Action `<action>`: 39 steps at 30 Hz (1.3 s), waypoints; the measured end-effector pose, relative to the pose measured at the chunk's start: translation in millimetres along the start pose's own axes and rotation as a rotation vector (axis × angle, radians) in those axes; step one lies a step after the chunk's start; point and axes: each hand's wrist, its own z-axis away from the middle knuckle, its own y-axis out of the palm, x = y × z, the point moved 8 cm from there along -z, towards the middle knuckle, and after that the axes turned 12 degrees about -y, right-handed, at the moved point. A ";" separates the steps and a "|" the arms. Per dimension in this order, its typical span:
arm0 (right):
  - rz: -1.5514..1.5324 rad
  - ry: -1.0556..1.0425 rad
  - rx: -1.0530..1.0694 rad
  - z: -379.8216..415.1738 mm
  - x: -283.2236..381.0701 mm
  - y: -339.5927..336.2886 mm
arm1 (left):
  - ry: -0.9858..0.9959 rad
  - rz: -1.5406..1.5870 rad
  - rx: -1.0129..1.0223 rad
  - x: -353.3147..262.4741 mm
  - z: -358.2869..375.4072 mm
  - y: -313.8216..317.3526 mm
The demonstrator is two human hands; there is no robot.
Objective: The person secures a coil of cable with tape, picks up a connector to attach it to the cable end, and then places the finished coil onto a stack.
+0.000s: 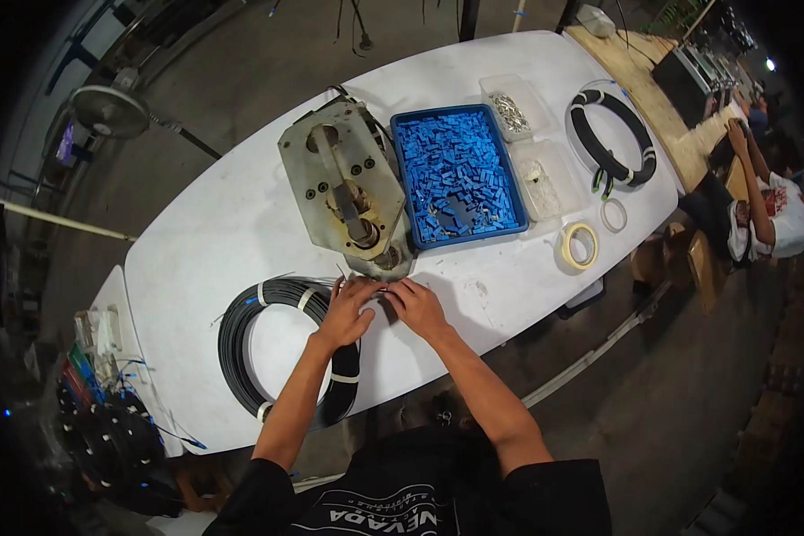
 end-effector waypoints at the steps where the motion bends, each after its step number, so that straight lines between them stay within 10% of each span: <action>1: 0.002 -0.013 0.010 3.8 -1.3 -0.6 | -0.006 0.004 -0.015 -5.7 1.6 -0.6; 11: 0.010 -0.178 0.023 22.1 8.4 -9.8 | -0.232 -0.168 -0.197 18.4 15.2 -2.5; 21: -0.331 0.104 -0.169 23.9 -33.2 -15.3 | -0.194 -0.385 -0.254 -2.3 18.5 1.4; 27: -0.387 0.088 0.003 22.6 -29.8 -3.8 | -0.177 0.087 0.050 -8.7 9.1 12.6; 39: -0.889 0.257 -0.244 5.1 -66.0 -5.9 | -0.140 0.174 -0.249 -13.0 -1.6 -8.1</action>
